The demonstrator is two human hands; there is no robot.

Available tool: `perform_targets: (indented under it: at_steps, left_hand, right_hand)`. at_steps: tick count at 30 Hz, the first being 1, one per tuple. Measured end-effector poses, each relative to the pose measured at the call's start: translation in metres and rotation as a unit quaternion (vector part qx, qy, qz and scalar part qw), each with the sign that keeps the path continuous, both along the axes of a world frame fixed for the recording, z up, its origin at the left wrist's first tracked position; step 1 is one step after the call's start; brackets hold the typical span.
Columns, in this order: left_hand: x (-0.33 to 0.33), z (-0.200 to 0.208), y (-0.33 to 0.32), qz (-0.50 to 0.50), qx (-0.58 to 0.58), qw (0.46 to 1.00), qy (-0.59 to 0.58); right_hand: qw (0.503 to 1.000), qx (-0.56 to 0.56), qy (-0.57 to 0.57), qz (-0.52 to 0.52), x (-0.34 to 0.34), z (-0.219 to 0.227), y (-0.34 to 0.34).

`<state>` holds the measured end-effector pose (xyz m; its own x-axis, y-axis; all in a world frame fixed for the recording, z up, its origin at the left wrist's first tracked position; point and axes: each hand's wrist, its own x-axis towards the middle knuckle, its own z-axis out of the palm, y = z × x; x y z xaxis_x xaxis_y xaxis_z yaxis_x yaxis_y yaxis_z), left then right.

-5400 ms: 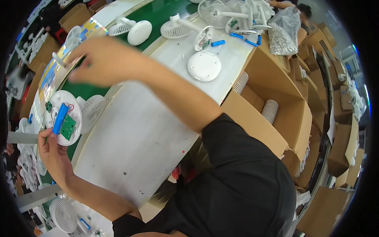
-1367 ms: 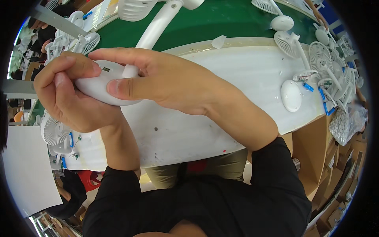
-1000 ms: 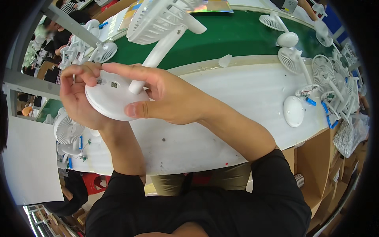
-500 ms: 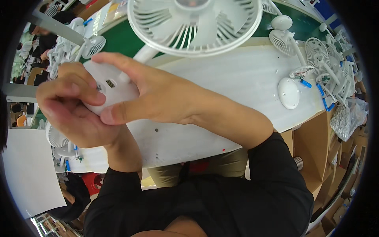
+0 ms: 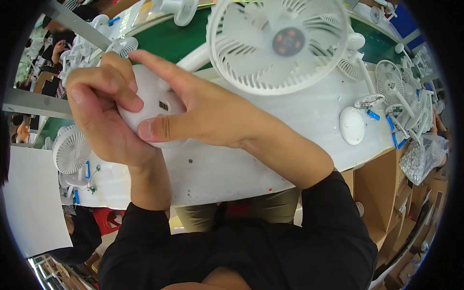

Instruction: Assembling portable electric fans by connecting components and snapping the housing together on an assembly line.

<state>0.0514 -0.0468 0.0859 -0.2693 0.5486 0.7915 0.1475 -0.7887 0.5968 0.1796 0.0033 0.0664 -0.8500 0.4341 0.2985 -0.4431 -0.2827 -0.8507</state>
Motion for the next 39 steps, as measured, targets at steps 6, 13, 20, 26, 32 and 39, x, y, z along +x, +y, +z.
perform_targets:
  at_steps: [6,13,20,26,32,39]
  left_hand:
    - [0.007,0.003,-0.003,-0.022,0.052,0.996,-0.069]
    - [0.005,0.002,-0.005,-0.095,-0.061,0.981,-0.160]
    - [0.003,-0.010,-0.003,-0.047,-0.002,0.997,-0.065]
    - [0.025,0.019,-0.001,-0.024,-0.047,0.968,-0.244]
    - [-0.010,-0.001,-0.003,-0.084,-0.016,0.994,-0.073]
    - [-0.005,-0.017,0.027,-0.104,-0.041,0.973,-0.202]
  right_hand:
    - [0.990,0.129,0.044,-0.036,-0.005,-0.006,-0.004]
    - [0.970,0.219,0.066,-0.080,-0.007,-0.010,-0.005]
    - [0.990,0.135,0.020,-0.020,-0.003,0.001,-0.010]
    - [0.913,0.376,0.067,-0.142,-0.006,-0.010,-0.001]
    - [0.952,0.291,0.057,-0.072,-0.009,-0.005,-0.013]
    - [0.943,0.295,-0.071,-0.133,-0.007,-0.012,0.003]
